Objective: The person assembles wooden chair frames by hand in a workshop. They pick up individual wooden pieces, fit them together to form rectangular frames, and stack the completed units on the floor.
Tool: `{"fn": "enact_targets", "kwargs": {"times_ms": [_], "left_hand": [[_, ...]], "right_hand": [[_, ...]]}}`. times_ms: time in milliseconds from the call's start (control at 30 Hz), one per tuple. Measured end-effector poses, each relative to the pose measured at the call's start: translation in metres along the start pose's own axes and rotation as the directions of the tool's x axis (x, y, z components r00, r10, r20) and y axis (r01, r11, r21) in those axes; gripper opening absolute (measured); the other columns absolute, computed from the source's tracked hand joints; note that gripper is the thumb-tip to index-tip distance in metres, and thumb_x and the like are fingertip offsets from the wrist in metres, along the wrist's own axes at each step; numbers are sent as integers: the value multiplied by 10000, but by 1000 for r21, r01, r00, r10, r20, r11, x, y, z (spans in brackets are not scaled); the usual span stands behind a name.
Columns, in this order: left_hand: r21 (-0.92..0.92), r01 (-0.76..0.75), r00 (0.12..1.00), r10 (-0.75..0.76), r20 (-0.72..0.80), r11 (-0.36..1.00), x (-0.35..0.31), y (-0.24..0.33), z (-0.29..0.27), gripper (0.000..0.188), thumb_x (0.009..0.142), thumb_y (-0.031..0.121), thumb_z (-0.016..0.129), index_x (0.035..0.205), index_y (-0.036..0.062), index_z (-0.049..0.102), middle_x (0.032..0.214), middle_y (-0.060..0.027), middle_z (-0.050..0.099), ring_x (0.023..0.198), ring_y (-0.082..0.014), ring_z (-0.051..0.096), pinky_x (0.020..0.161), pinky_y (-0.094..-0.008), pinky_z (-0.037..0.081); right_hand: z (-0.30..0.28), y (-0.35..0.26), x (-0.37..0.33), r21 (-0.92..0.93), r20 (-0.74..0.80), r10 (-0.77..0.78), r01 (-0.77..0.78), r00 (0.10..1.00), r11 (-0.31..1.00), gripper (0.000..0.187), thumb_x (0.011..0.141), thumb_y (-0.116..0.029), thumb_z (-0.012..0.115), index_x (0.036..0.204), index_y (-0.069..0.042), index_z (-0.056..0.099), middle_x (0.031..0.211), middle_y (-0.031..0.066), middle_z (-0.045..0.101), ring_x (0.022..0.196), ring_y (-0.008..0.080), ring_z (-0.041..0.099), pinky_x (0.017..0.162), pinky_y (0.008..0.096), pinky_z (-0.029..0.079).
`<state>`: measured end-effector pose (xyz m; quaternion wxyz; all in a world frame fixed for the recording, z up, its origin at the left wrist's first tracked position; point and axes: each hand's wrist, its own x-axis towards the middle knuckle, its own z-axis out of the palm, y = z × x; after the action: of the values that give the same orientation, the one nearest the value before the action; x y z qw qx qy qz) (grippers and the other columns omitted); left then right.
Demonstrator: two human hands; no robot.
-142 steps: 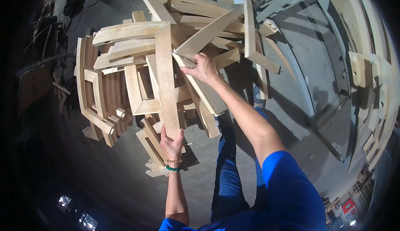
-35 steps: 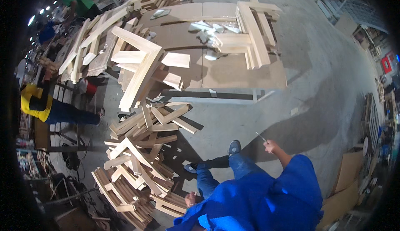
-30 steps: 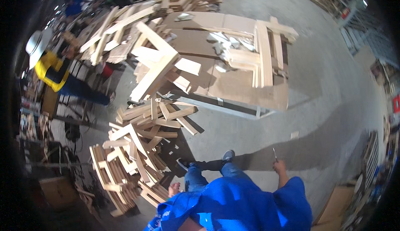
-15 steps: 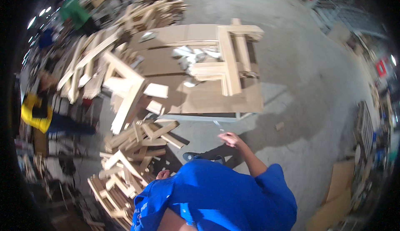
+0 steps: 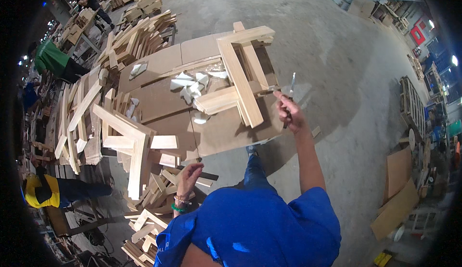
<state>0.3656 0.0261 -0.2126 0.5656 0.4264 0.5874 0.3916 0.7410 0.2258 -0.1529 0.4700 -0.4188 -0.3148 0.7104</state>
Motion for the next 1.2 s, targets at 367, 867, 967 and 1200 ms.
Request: {"fn": "enact_targets", "kwargs": {"times_ms": [367, 867, 967, 1200], "left_hand": [[-164, 48, 990, -69, -124, 985, 274, 105, 57, 345, 950, 267, 514, 1210, 41, 538, 1152, -71, 612, 1081, -155, 557, 929, -292, 411], [-590, 628, 724, -658, 206, 507, 457, 26, 139, 466, 901, 540, 391, 970, 159, 650, 865, -41, 676, 724, -210, 634, 601, -408, 499], [-613, 570, 748, -655, 109, 548, 458, 4, 128, 488, 887, 568, 399, 940, 160, 661, 840, -37, 679, 692, -197, 639, 592, -412, 512], [-670, 561, 782, -578, 235, 487, 462, 29, 138, 519, 902, 558, 391, 1025, 127, 652, 877, -47, 690, 696, -167, 669, 575, -329, 550]], "right_hand": [[-55, 31, 278, -379, -146, 275, -311, 950, 872, 506, 839, -496, 620, 1157, -102, 615, 927, 14, 628, 533, 33, 405, 449, 213, 356], [-80, 51, 334, -176, 152, 296, -269, 943, 947, 285, 851, -243, 617, 1032, -23, 622, 849, 60, 660, 702, 138, 653, 587, 288, 544], [-61, 51, 329, -84, 284, 293, -281, 913, 956, 335, 842, -258, 627, 1087, -32, 598, 890, 60, 659, 733, 147, 660, 616, 296, 561], [-85, 64, 348, -106, 55, 416, -409, 908, 907, 266, 860, -193, 608, 1061, -20, 591, 904, 90, 657, 740, 176, 668, 599, 311, 572]]}}
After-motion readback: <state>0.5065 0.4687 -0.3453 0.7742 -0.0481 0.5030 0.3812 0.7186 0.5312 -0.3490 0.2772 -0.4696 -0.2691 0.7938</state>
